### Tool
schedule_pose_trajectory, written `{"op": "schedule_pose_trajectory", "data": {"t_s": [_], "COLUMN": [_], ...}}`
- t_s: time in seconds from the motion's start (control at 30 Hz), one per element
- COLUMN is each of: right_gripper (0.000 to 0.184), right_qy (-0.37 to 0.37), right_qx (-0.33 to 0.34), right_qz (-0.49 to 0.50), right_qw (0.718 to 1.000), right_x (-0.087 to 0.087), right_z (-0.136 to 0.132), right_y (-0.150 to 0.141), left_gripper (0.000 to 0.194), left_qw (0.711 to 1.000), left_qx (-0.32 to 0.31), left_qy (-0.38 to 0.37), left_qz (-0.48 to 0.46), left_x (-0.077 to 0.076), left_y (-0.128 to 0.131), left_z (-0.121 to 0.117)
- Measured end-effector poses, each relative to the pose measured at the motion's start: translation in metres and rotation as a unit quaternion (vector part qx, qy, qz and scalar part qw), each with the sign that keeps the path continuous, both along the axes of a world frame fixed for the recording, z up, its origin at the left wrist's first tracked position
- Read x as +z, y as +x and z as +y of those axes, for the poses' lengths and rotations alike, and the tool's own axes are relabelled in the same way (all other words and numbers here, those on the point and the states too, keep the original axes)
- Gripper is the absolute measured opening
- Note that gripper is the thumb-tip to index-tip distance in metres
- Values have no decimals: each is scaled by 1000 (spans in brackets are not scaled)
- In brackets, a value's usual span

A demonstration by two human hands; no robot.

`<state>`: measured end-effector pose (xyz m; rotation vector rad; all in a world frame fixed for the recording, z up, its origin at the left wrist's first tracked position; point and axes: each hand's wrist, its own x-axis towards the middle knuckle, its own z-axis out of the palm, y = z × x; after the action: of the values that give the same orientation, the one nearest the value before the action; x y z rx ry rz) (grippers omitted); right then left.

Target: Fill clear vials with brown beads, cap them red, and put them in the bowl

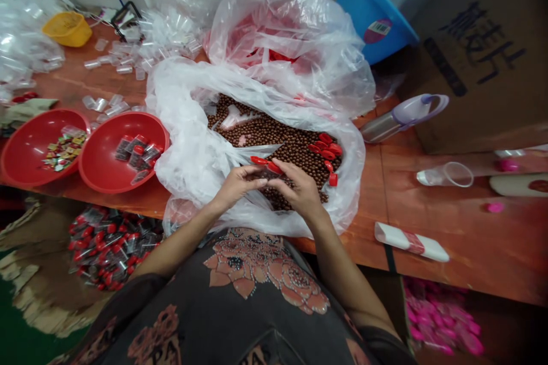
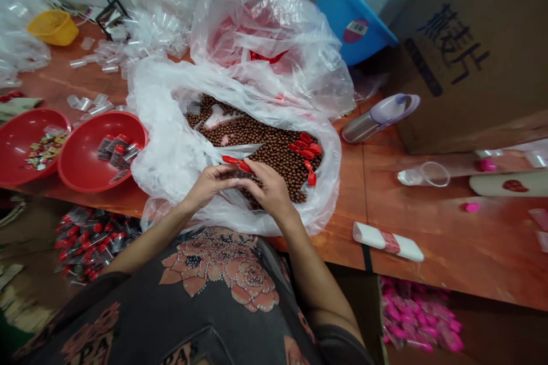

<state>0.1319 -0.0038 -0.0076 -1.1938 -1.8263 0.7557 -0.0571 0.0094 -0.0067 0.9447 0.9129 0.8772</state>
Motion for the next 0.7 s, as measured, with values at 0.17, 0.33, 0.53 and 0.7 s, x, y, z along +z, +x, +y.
{"op": "schedule_pose_trajectory", "data": {"t_s": [0.17, 0.33, 0.53, 0.7], "right_gripper": [81, 76, 70, 80], "right_qy": [97, 136, 160, 175], "right_qx": [24, 4, 11, 11], "right_qz": [-87, -106, -123, -146], "right_qw": [991, 985, 979, 974], "right_x": [-11, -13, -9, -13], "right_z": [0, -2, -11, -18], "right_y": [-2, -3, -7, -12], "left_gripper": [42, 41, 67, 67], "left_qw": [997, 992, 962, 961], "left_qx": [41, 44, -24, -34], "left_qy": [-19, -79, -219, -236], "left_qz": [-56, -85, -159, -139], "left_x": [-1, 4, 21, 24], "left_y": [7, 8, 6, 8], "left_z": [-4, -5, 2, -1]}}
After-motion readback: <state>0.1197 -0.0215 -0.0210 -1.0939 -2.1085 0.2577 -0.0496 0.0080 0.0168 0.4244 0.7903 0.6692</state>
